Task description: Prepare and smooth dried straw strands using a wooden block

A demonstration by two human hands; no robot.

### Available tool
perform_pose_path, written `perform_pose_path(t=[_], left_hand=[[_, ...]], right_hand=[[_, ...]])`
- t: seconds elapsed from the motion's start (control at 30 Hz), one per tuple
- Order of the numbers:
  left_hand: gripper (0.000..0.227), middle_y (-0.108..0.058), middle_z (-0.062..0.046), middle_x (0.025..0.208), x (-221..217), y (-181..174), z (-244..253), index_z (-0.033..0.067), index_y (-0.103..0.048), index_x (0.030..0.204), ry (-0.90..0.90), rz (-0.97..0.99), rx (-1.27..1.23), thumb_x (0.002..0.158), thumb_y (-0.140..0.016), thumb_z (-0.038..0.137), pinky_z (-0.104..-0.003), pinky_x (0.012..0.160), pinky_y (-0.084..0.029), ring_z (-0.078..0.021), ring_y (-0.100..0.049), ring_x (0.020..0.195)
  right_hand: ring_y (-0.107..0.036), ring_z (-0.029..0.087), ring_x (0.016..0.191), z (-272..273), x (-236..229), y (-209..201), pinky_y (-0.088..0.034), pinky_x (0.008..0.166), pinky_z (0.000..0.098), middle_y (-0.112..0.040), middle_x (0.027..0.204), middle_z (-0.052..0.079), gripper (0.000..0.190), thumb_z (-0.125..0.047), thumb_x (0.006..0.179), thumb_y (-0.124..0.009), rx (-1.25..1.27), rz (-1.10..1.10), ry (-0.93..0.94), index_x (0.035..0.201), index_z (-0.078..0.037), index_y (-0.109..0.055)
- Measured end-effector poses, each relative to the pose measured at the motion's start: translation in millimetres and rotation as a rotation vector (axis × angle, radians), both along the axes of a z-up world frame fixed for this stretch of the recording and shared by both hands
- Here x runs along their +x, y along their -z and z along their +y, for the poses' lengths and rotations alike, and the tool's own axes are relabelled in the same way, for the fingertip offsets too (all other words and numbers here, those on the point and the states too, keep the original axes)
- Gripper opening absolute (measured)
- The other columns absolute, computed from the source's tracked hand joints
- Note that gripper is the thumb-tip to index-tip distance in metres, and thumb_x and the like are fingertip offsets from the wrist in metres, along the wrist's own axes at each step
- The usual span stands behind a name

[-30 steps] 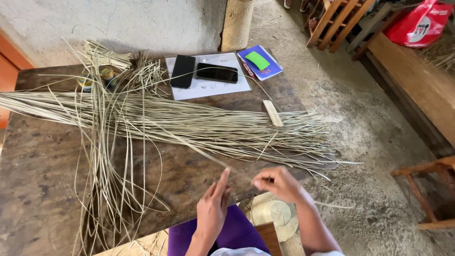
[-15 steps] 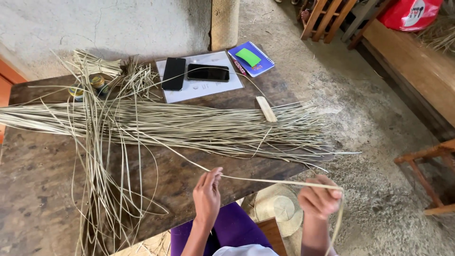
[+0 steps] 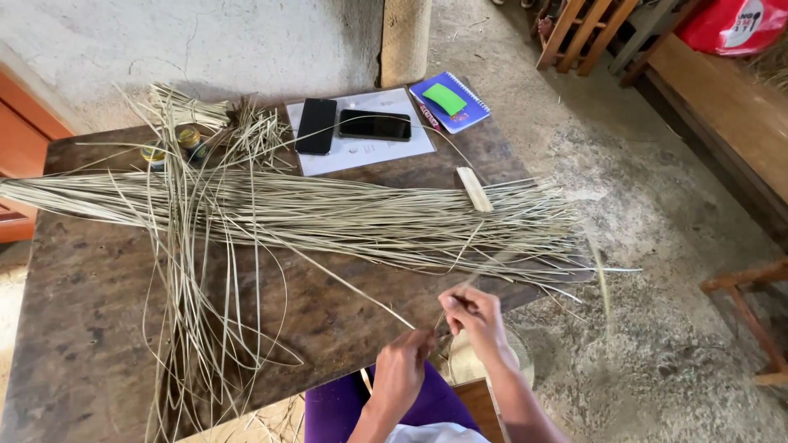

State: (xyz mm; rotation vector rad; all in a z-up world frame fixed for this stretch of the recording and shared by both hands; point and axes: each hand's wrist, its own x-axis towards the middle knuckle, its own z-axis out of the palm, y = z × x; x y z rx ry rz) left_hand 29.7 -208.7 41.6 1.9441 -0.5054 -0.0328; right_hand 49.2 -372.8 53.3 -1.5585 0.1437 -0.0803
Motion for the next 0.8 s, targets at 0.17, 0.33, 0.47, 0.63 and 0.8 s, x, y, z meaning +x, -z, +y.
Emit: perform_pose_path(t=[0.17, 0.33, 0.47, 0.63, 0.8], left_hand=[[0.014, -0.06, -0.004, 0.066, -20.1, 4.2, 8.4, 0.0073, -0.052, 0.073, 0.07, -0.002, -0.009, 0.079, -0.054, -0.005, -0.03, 0.047, -0.042, -0.0167, -0.055, 0.053], [0.016, -0.066, -0.004, 0.074, -35.4, -4.1, 22.0, 0.0084, -0.057, 0.073, 0.143, -0.022, -0.102, 0.089, -0.053, 0.009, -0.028, 0.054, -0.049, -0.0185, -0.065, 0.062], [0.017, -0.064, -0.002, 0.071, -44.4, 12.3, 28.9, 0.008, -0.059, 0.079, 0.144, -0.044, -0.041, 0.092, -0.051, 0.014, -0.026, 0.051, -0.05, -0.0147, -0.063, 0.062], [0.021, -0.061, -0.002, 0.068, -63.4, 42.2, 41.1, 0.0073, -0.059, 0.073, 0.115, 0.216, -0.196, 0.091, -0.049, 0.011, -0.021, 0.054, -0.052, -0.0092, -0.061, 0.058], [0.041, -0.061, -0.008, 0.06, -78.1, 65.7, 70.4, -0.0002, -0.063, 0.07, 0.087, 0.638, -0.432, 0.086, -0.052, 0.036, -0.024, 0.046, -0.046, -0.0131, -0.055, 0.05]], right_hand=[[-0.052, 0.013, 0.067, 4.7, 2.5, 12.7, -0.039, 0.06, 0.0234, -0.059, 0.082, 0.005, 0.051, -0.049, 0.075, -0.054, -0.239, 0.323, -0.503, 0.107, -0.01, -0.062], [-0.029, 0.004, 0.035, 17.3, -0.8, -2.8, -0.018, 0.037, 0.0185, -0.039, 0.043, -0.003, 0.054, -0.049, 0.076, -0.06, 0.034, 0.602, -0.777, 0.106, -0.005, -0.069], [-0.038, 0.004, 0.039, 9.4, 11.9, 39.6, -0.024, 0.032, 0.0175, -0.06, 0.069, 0.002, 0.022, -0.021, 0.087, -0.063, 0.184, 0.568, -0.766, 0.091, 0.001, -0.067], [-0.032, 0.006, 0.037, 0.5, 48.2, -19.9, -0.023, 0.032, 0.0158, -0.062, 0.063, 0.009, 0.017, -0.011, 0.089, -0.061, -0.013, 0.536, -0.39, 0.089, 0.004, -0.069], [-0.029, 0.004, 0.034, -59.7, 115.3, -25.8, -0.021, 0.03, 0.0149, -0.06, 0.122, 0.026, 0.011, 0.008, 0.081, -0.051, 0.082, 0.377, -0.102, 0.072, 0.01, -0.058]])
